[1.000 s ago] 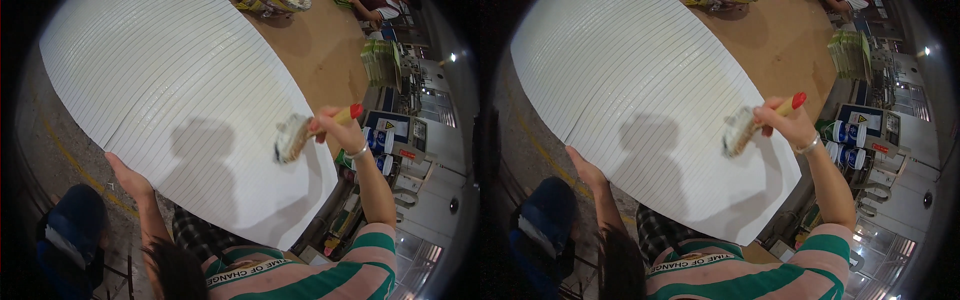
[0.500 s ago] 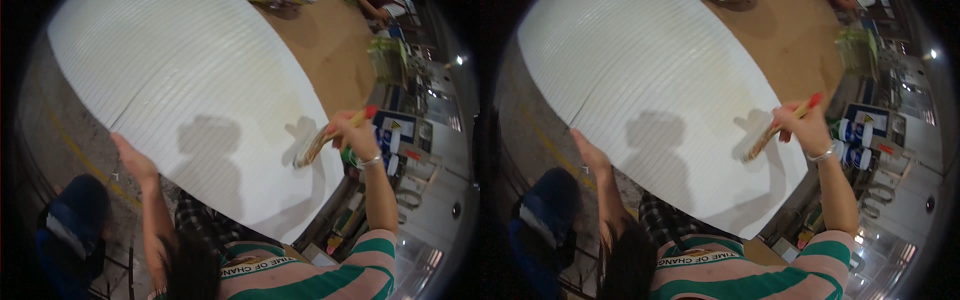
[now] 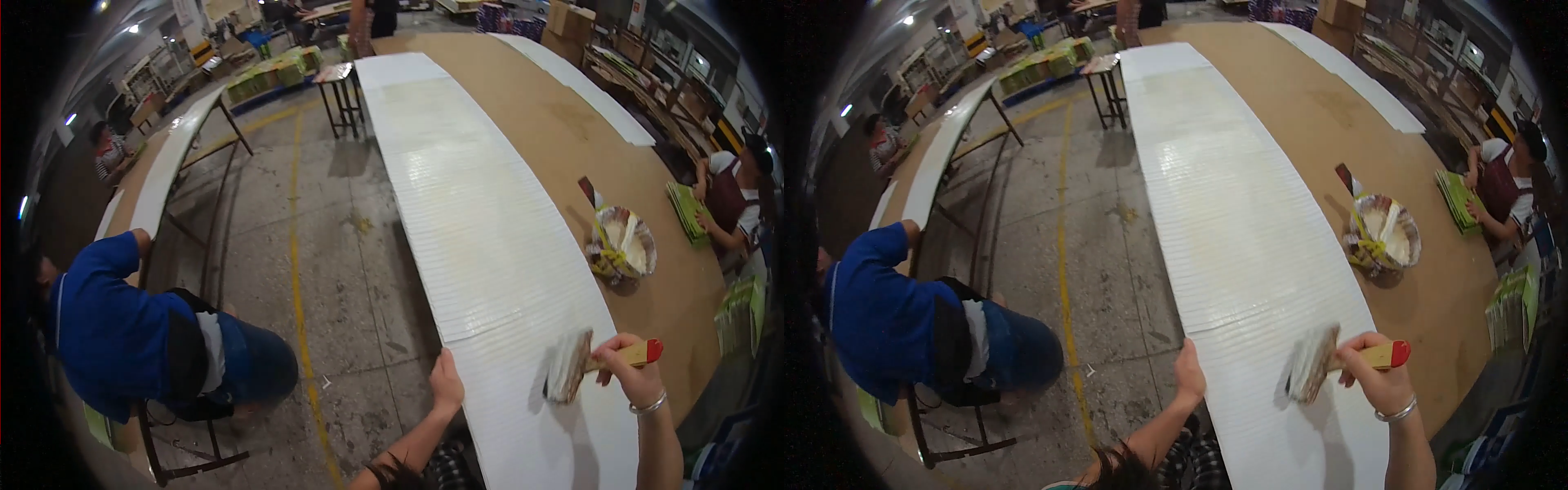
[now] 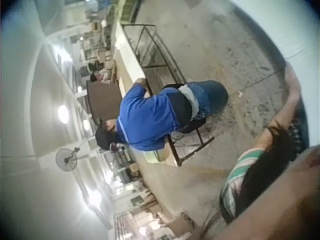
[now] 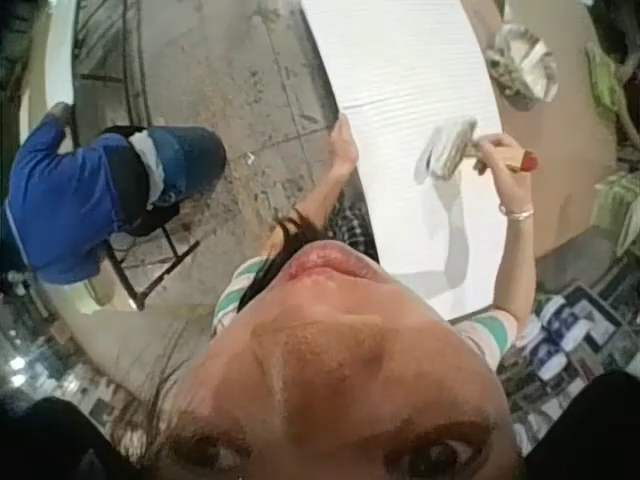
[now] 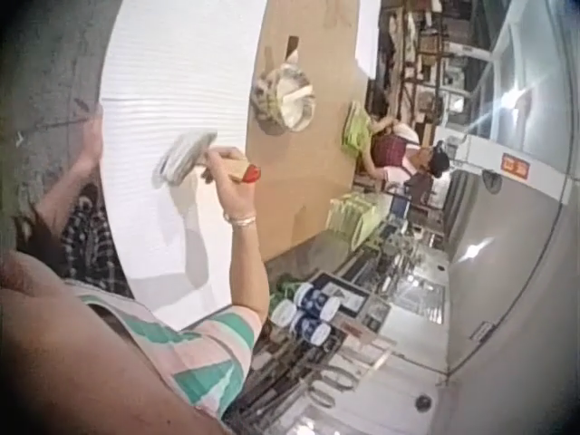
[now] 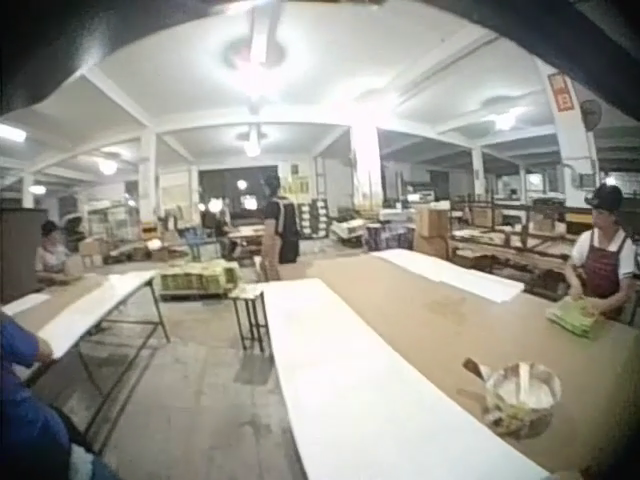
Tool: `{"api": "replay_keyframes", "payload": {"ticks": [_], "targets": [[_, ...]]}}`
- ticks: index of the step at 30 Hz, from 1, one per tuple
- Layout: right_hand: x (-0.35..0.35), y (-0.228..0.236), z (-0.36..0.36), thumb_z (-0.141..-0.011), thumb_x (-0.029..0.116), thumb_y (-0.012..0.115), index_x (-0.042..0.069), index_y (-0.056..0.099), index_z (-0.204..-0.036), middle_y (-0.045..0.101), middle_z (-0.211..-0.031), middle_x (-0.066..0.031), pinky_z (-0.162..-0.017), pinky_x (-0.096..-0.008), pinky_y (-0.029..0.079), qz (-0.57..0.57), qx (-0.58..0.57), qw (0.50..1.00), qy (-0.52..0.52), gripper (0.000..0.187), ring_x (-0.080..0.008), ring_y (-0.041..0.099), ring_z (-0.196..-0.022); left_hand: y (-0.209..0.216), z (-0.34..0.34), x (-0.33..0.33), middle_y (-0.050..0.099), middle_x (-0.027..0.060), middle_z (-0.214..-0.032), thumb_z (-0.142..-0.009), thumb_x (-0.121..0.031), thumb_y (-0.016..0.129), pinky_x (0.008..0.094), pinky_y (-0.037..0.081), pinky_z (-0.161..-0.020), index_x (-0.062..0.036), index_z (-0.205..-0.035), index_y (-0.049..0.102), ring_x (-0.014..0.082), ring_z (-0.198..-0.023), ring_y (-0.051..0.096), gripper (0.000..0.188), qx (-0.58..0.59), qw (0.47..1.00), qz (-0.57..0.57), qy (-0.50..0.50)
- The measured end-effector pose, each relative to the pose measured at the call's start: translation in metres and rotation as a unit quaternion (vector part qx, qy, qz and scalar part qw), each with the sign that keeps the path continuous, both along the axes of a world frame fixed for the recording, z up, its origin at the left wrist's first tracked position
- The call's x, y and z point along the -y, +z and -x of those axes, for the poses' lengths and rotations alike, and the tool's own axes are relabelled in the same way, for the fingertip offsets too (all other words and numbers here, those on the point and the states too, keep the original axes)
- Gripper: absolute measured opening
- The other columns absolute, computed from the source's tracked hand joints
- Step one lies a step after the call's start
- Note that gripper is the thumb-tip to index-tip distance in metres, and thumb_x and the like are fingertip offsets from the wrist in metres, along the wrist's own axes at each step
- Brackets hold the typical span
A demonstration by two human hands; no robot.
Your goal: Applying a layer of glue or paint to a ribbed board using a large brush.
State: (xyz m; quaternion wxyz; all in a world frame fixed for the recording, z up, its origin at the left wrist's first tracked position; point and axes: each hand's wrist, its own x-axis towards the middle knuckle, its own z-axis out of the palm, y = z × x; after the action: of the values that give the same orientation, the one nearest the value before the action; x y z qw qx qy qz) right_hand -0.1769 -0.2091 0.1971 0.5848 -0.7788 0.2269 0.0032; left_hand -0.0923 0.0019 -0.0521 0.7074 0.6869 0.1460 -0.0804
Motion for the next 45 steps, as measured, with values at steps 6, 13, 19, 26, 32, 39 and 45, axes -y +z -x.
{"api": "replay_keyframes", "payload": {"ticks": [6, 13, 19, 26, 32, 39, 45], "targets": [[-0.006, 0.005, -0.046, -0.088, 0.004, 0.056, -0.006, 0.057, -0.101, 0.061, -0.085, -0.0097, -0.064, -0.027, 0.056, -0.005, 0.084, 0.994, 0.064, 0.017, -0.016, 0.065, -0.075, 0.005, -0.005, 0.005, 0.062, 0.024, -0.1, -0.096, -0.045, 0.034, 0.0402, 0.044, -0.083, 0.0011, -0.105, 0.059, 0.0372, -0.099, 0.058, 0.054, 0.007, 0.999, -0.04, 0.004], [-0.01, -0.027, -0.081, -0.084, 0.011, 0.064, -0.001, 0.059, -0.081, 0.06, -0.071, -0.0042, -0.053, -0.0213, 0.045, 0.039, 0.183, 0.982, -0.008, 0.013, -0.0084, 0.056, -0.059, 0.022, -0.01, 0.007, 0.061, 0.0237, -0.104, -0.096, -0.048, 0.031, 0.0403, 0.042, -0.086, 0.0011, -0.106, 0.059, 0.0379, -0.102, 0.056, 0.058, -0.038, 0.996, -0.08, -0.017], [-0.004, -0.028, -0.063, -0.084, 0.012, 0.062, 0.0, 0.057, -0.078, 0.063, -0.073, -0.0077, -0.049, -0.0236, 0.047, 0.005, 0.142, 0.988, -0.063, 0.015, -0.0114, 0.057, -0.053, 0.022, -0.009, 0.004, 0.061, 0.0247, -0.105, -0.095, -0.049, 0.031, 0.0424, 0.042, -0.087, 0.0007, -0.106, 0.059, 0.0408, -0.102, 0.054, 0.059, -0.068, 0.994, -0.079, -0.03], [0.001, -0.016, -0.031, -0.086, 0.016, 0.062, 0.002, 0.054, -0.081, 0.062, -0.073, -0.0082, -0.045, -0.0235, 0.045, 0.029, 0.147, 0.979, -0.136, 0.017, -0.0123, 0.055, -0.049, 0.029, -0.007, 0.008, 0.061, 0.0271, -0.094, -0.095, -0.047, 0.033, 0.0488, 0.042, -0.081, 0.0019, -0.09, 0.059, 0.0445, -0.093, 0.055, 0.056, -0.052, 0.994, -0.088, -0.042], [-0.006, 0.002, -0.033, -0.087, 0.017, 0.06, 0.002, 0.054, -0.077, 0.063, -0.07, -0.0093, -0.041, -0.0242, 0.046, 0.066, 0.142, 0.979, -0.13, 0.02, -0.0125, 0.055, -0.047, 0.017, -0.008, 0.012, 0.06, 0.0282, -0.091, -0.094, -0.046, 0.035, 0.0504, 0.042, -0.079, 0.0027, -0.086, 0.059, 0.0459, -0.089, 0.054, 0.055, -0.036, 0.996, -0.081, -0.023], [-0.028, 0.019, -0.042, -0.087, 0.018, 0.061, 0.001, 0.054, -0.077, 0.063, -0.071, -0.0106, -0.041, -0.0246, 0.047, 0.094, 0.131, 0.982, -0.1, 0.021, -0.0129, 0.057, -0.047, 0.025, -0.009, 0.01, 0.06, 0.0275, -0.099, -0.094, -0.05, 0.032, 0.0489, 0.042, -0.086, 0.0027, -0.096, 0.059, 0.0431, -0.098, 0.053, 0.059, -0.076, 0.991, -0.096, -0.057], [-0.038, 0.025, -0.043, -0.087, 0.018, 0.06, 0.001, 0.054, -0.078, 0.063, -0.072, -0.011, -0.04, -0.0249, 0.047, 0.1, 0.129, 0.982, -0.098, 0.021, -0.0134, 0.056, -0.046, 0.03, -0.008, 0.01, 0.06, 0.0261, -0.1, -0.094, -0.05, 0.032, 0.048, 0.041, -0.088, 0.0028, -0.098, 0.06, 0.0425, -0.099, 0.053, 0.06, -0.071, 0.989, -0.109, -0.065]]}}
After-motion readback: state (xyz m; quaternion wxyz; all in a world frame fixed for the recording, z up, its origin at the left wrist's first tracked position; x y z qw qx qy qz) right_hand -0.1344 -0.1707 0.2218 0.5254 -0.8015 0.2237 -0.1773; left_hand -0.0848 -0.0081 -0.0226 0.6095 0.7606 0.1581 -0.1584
